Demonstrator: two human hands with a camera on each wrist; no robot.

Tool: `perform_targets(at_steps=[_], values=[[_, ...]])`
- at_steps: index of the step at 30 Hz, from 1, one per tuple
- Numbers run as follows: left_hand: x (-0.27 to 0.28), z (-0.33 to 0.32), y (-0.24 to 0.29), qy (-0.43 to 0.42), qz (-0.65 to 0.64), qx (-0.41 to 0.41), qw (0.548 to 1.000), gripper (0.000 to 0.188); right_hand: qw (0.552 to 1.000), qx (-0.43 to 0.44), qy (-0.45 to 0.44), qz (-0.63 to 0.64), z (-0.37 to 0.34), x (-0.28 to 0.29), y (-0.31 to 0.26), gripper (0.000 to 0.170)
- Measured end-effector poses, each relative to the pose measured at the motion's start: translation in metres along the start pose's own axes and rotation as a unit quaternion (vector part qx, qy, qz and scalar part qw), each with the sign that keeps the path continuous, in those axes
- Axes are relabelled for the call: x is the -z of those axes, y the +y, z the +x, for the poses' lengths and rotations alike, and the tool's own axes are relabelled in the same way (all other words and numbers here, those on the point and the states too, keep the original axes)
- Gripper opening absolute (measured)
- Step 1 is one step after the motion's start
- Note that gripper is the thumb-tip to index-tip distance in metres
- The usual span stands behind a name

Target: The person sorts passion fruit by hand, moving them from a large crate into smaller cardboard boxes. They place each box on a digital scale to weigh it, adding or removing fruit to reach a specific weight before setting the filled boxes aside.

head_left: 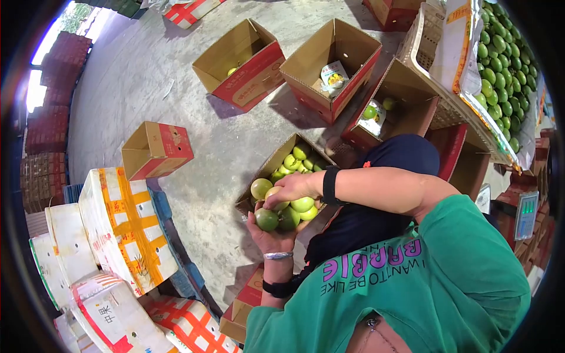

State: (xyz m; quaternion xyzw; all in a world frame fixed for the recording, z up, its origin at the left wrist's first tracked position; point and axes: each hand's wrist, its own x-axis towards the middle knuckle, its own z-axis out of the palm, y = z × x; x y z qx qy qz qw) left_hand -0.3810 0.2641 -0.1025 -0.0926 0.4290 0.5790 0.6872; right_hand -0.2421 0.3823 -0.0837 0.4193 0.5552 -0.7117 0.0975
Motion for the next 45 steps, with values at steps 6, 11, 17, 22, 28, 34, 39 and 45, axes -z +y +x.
perform_targets(at_steps=[6, 11, 17, 22, 28, 34, 39, 45], values=[[-0.033, -0.021, 0.006, -0.015, 0.044, -0.029, 0.998, 0.054, 0.991, 0.094, 0.093, -0.013, -0.002, -0.003, 0.002, 0.067], [-0.089, 0.003, 0.019, -0.126, 0.096, -0.070, 0.985, 0.061, 0.958, 0.204, 0.201, -0.026, -0.056, 0.042, -0.021, 0.061], [-0.230, 0.071, 0.003, -0.280, 0.210, 0.009, 0.937, 0.063, 0.907, 0.228, 0.307, 0.175, -0.124, 0.140, -0.026, 0.050], [-0.294, 0.180, -0.027, -0.253, 0.258, 0.202, 0.910, 0.064, 0.901, 0.106, 0.251, 0.338, -0.123, 0.226, 0.003, 0.068], [-0.251, 0.169, -0.004, -0.221, 0.326, -0.114, 0.912, 0.064, 0.853, 0.068, 0.445, 0.263, -0.113, 0.235, 0.035, 0.067], [-0.030, 0.071, 0.061, -0.118, 0.659, -0.221, 0.709, 0.038, 0.867, 0.171, 0.465, 0.055, -0.206, 0.195, 0.091, 0.032], [0.027, -0.003, -0.006, -0.162, 0.898, -0.111, 0.394, 0.049, 0.833, 0.152, 0.516, 0.131, -0.260, 0.123, 0.124, 0.025], [0.022, 0.046, 0.003, -0.072, 0.909, -0.308, 0.272, 0.017, 0.812, 0.209, 0.526, 0.143, -0.305, 0.045, 0.143, 0.021]])
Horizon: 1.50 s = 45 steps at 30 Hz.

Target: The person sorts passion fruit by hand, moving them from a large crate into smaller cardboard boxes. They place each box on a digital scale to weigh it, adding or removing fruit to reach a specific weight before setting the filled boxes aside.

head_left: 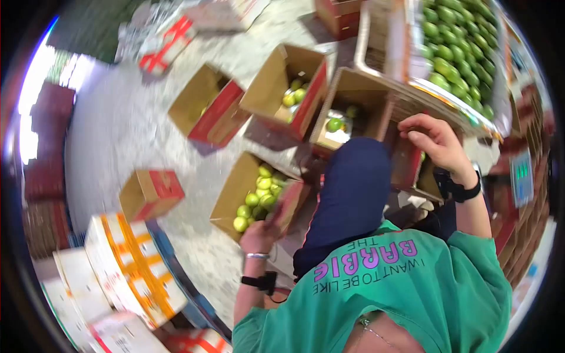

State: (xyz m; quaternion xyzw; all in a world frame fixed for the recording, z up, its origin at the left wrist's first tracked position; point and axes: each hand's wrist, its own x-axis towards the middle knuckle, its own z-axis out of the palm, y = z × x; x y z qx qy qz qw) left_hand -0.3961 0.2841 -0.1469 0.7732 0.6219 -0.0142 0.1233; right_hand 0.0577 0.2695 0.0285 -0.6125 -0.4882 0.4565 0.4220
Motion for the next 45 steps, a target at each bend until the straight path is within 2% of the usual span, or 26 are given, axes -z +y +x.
perform_targets(at_steps=[1, 3, 5, 7, 8, 10, 12, 14, 15, 16, 17, 19, 20, 21, 22, 24, 27, 30, 33, 35, 37, 38, 39, 41, 43, 45], values=[[0.024, 0.016, -0.010, -0.005, 0.041, 0.002, 0.999, 0.018, 1.000, 0.022, -0.003, -0.003, -0.016, 0.009, 0.004, 0.022], [0.087, 0.056, -0.005, 0.021, -0.157, -0.017, 0.987, 0.022, 0.999, 0.034, 0.036, -0.001, -0.054, 0.025, 0.005, 0.022], [0.152, 0.078, 0.025, -0.029, -0.066, 0.023, 0.997, 0.026, 0.992, 0.068, 0.087, 0.062, -0.095, 0.039, 0.014, 0.022], [0.216, 0.079, 0.058, -0.040, -0.270, 0.025, 0.962, 0.023, 0.983, 0.105, 0.140, 0.049, -0.130, 0.049, 0.020, 0.020], [0.244, 0.079, 0.060, -0.019, -0.273, 0.035, 0.961, 0.023, 0.977, 0.124, 0.164, 0.064, -0.143, 0.050, 0.023, 0.020], [0.315, 0.051, 0.110, 0.030, -0.203, -0.064, 0.977, 0.020, 0.967, 0.168, 0.194, -0.009, -0.161, 0.054, 0.031, 0.021], [0.353, 0.028, 0.146, 0.087, -0.197, -0.233, 0.948, 0.026, 0.973, 0.131, 0.184, 0.049, -0.170, 0.048, 0.034, 0.023], [0.395, -0.007, 0.199, 0.103, -0.036, -0.301, 0.947, 0.028, 0.945, 0.227, 0.230, 0.043, -0.150, 0.036, 0.066, 0.031], [0.407, -0.035, 0.241, 0.110, 0.083, -0.302, 0.943, 0.025, 0.950, 0.210, 0.218, 0.075, -0.147, 0.033, 0.067, 0.041], [0.410, -0.054, 0.280, 0.131, 0.102, -0.378, 0.911, 0.024, 0.949, 0.109, 0.157, 0.250, -0.154, 0.031, 0.059, 0.051], [0.410, -0.067, 0.315, 0.151, 0.120, -0.450, 0.872, 0.024, 0.937, 0.074, 0.124, 0.319, -0.154, 0.033, 0.060, 0.068], [0.399, -0.075, 0.363, 0.176, 0.084, -0.578, 0.792, 0.030, 0.879, 0.053, 0.142, 0.453, -0.165, 0.043, 0.062, 0.080], [0.385, -0.070, 0.383, 0.202, 0.040, -0.645, 0.736, 0.034, 0.851, 0.093, 0.142, 0.496, -0.174, 0.048, 0.069, 0.087], [0.368, -0.075, 0.421, 0.197, -0.018, -0.665, 0.720, 0.021, 0.815, 0.105, 0.164, 0.547, -0.187, 0.058, 0.071, 0.081], [0.353, -0.085, 0.449, 0.163, -0.022, -0.665, 0.729, 0.022, 0.785, 0.135, 0.219, 0.564, -0.203, 0.065, 0.070, 0.077], [0.313, -0.084, 0.500, 0.130, 0.016, -0.724, 0.678, 0.024, 0.717, 0.145, 0.322, 0.601, -0.236, 0.085, 0.081, 0.068], [0.225, -0.086, 0.582, 0.128, -0.014, -0.830, 0.543, 0.016, 0.615, 0.162, 0.506, 0.583, -0.284, 0.104, 0.154, 0.064], [0.122, -0.094, 0.652, 0.102, -0.045, -0.859, 0.500, 0.009, 0.442, 0.145, 0.649, 0.602, -0.314, 0.122, 0.190, 0.061], [0.023, -0.099, 0.684, 0.040, 0.001, -0.858, 0.512, 0.006, 0.396, 0.223, 0.600, 0.659, -0.334, 0.139, 0.250, 0.061], [-0.034, -0.104, 0.692, -0.021, 0.039, -0.843, 0.535, 0.007, 0.348, 0.182, 0.646, 0.655, -0.329, 0.146, 0.242, 0.065], [-0.073, -0.112, 0.690, -0.069, 0.056, -0.846, 0.525, 0.009, 0.342, 0.127, 0.680, 0.636, -0.330, 0.148, 0.229, 0.064], [-0.086, -0.125, 0.688, -0.056, 0.047, -0.865, 0.496, 0.012, 0.291, 0.183, 0.697, 0.629, -0.335, 0.144, 0.232, 0.063], [-0.079, -0.132, 0.690, -0.050, 0.064, -0.870, 0.486, 0.021, 0.278, 0.198, 0.702, 0.625, -0.343, 0.140, 0.233, 0.058], [-0.049, -0.124, 0.686, -0.087, 0.059, -0.838, 0.536, 0.042, 0.368, 0.169, 0.798, 0.446, -0.360, 0.136, 0.240, 0.048], [0.016, -0.087, 0.679, -0.057, -0.042, -0.849, 0.524, 0.058, 0.380, 0.111, 0.904, 0.162, -0.399, 0.141, 0.183, 0.049], [0.069, -0.028, 0.658, -0.022, -0.065, -0.827, 0.558, 0.058, 0.422, 0.207, 0.882, 0.037, -0.444, 0.143, 0.108, 0.037]])
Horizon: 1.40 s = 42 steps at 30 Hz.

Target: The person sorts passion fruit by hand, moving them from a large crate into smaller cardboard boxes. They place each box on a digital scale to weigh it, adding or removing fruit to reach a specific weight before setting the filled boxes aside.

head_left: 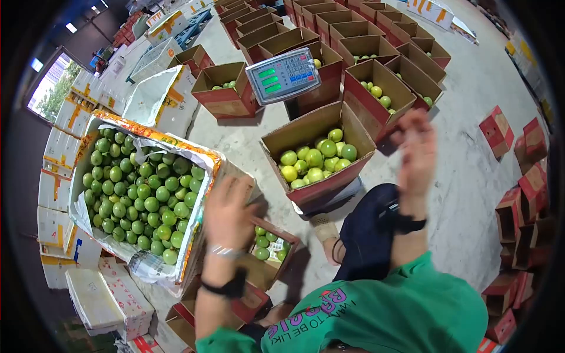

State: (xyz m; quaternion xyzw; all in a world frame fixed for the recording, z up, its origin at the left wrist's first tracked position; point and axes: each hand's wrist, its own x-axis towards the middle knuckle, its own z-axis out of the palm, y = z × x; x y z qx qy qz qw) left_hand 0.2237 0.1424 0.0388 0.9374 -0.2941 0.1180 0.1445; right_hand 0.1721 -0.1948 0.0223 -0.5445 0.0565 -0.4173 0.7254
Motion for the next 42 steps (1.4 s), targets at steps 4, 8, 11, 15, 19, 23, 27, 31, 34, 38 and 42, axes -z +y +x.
perform_targets(at_steps=[4, 8, 11, 15, 19, 23, 27, 31, 34, 38, 42], values=[[0.096, -0.130, -0.070, 0.068, 0.097, 0.190, 0.975, 0.054, 0.982, 0.116, -0.043, -0.140, 0.046, 0.011, -0.089, 0.036], [0.128, -0.289, -0.120, 0.109, 0.100, 0.360, 0.921, 0.047, 0.939, 0.052, -0.219, -0.259, 0.083, 0.001, -0.086, 0.034], [0.129, -0.337, -0.113, 0.093, 0.047, 0.470, 0.876, 0.047, 0.905, -0.054, -0.306, -0.291, 0.091, -0.031, -0.041, 0.034], [0.129, -0.336, -0.092, 0.109, 0.156, 0.367, 0.911, 0.036, 0.808, -0.227, -0.385, -0.385, 0.092, -0.064, 0.051, 0.046], [0.148, -0.316, -0.067, 0.084, 0.137, 0.372, 0.914, 0.043, 0.663, -0.227, -0.494, -0.515, 0.071, -0.080, 0.131, 0.069], [0.144, -0.315, -0.041, 0.093, 0.148, 0.344, 0.922, 0.038, 0.462, -0.205, -0.591, -0.628, 0.063, -0.084, 0.171, 0.089], [0.118, -0.344, 0.009, 0.096, 0.044, 0.442, 0.891, 0.040, 0.425, -0.246, -0.643, -0.588, 0.045, -0.086, 0.204, 0.098], [0.091, -0.351, 0.075, 0.093, 0.027, 0.491, 0.866, 0.037, 0.437, -0.198, -0.617, -0.624, 0.030, -0.088, 0.237, 0.097], [0.070, -0.352, 0.121, 0.107, -0.015, 0.507, 0.855, 0.036, 0.466, -0.321, -0.676, -0.471, 0.020, -0.077, 0.254, 0.083], [0.041, -0.357, 0.160, 0.122, -0.062, 0.538, 0.832, 0.034, 0.354, -0.367, -0.716, -0.477, 0.014, -0.080, 0.236, 0.083], [0.010, -0.365, 0.182, 0.147, -0.098, 0.574, 0.800, 0.033, 0.409, -0.364, -0.689, -0.475, 0.006, -0.072, 0.211, 0.082]])
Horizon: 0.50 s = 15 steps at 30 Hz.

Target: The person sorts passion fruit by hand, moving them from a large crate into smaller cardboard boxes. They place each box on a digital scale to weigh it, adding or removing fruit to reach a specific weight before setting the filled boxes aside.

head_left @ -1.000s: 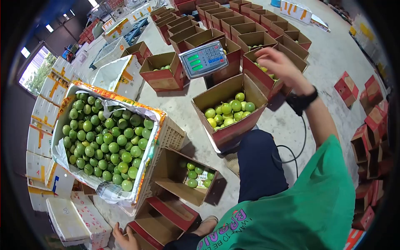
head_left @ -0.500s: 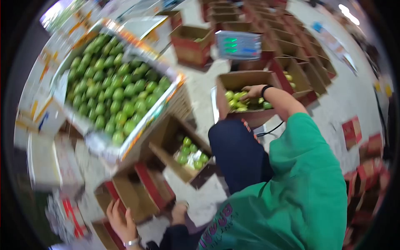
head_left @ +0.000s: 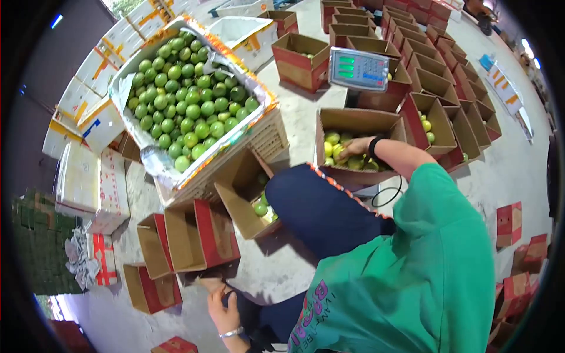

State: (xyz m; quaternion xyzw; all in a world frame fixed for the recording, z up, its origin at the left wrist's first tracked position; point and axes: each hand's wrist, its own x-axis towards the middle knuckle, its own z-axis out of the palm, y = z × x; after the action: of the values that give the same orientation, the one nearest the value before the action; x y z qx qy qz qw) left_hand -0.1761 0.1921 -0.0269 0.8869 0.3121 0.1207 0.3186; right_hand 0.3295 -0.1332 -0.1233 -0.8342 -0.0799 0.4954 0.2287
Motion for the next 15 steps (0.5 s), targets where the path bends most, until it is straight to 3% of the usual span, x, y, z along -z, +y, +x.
perform_targets(at_steps=[2, 4, 5, 6, 8, 11, 14, 15], values=[[-0.014, -0.001, -0.002, 0.004, -0.027, 0.034, 0.999, 0.032, 0.991, 0.006, -0.092, 0.098, -0.023, -0.004, -0.018, 0.080], [-0.024, 0.000, 0.000, -0.024, -0.020, 0.048, 0.998, 0.033, 0.985, 0.074, -0.106, 0.115, -0.001, -0.017, -0.017, 0.081], [-0.028, 0.004, 0.005, -0.033, -0.011, 0.039, 0.999, 0.034, 0.985, 0.061, -0.107, 0.119, 0.001, -0.022, -0.025, 0.085], [-0.031, 0.007, 0.009, -0.031, -0.008, 0.043, 0.999, 0.034, 0.993, 0.058, -0.095, 0.038, 0.008, -0.026, -0.031, 0.089], [-0.035, 0.018, 0.024, -0.056, 0.030, 0.050, 0.997, 0.035, 0.988, 0.039, -0.135, 0.063, 0.031, -0.028, -0.026, 0.091], [-0.038, 0.036, 0.053, -0.086, 0.073, 0.062, 0.992, 0.032, 0.979, -0.027, -0.194, 0.058, 0.002, -0.013, -0.048, 0.094], [-0.042, 0.040, 0.068, -0.063, 0.076, 0.024, 0.995, 0.032, 0.971, -0.006, -0.228, 0.067, -0.005, -0.012, -0.043, 0.097], [-0.045, 0.039, 0.067, -0.053, 0.060, 0.026, 0.996, 0.033, 0.967, -0.033, -0.235, 0.088, 0.008, -0.013, -0.038, 0.088]])
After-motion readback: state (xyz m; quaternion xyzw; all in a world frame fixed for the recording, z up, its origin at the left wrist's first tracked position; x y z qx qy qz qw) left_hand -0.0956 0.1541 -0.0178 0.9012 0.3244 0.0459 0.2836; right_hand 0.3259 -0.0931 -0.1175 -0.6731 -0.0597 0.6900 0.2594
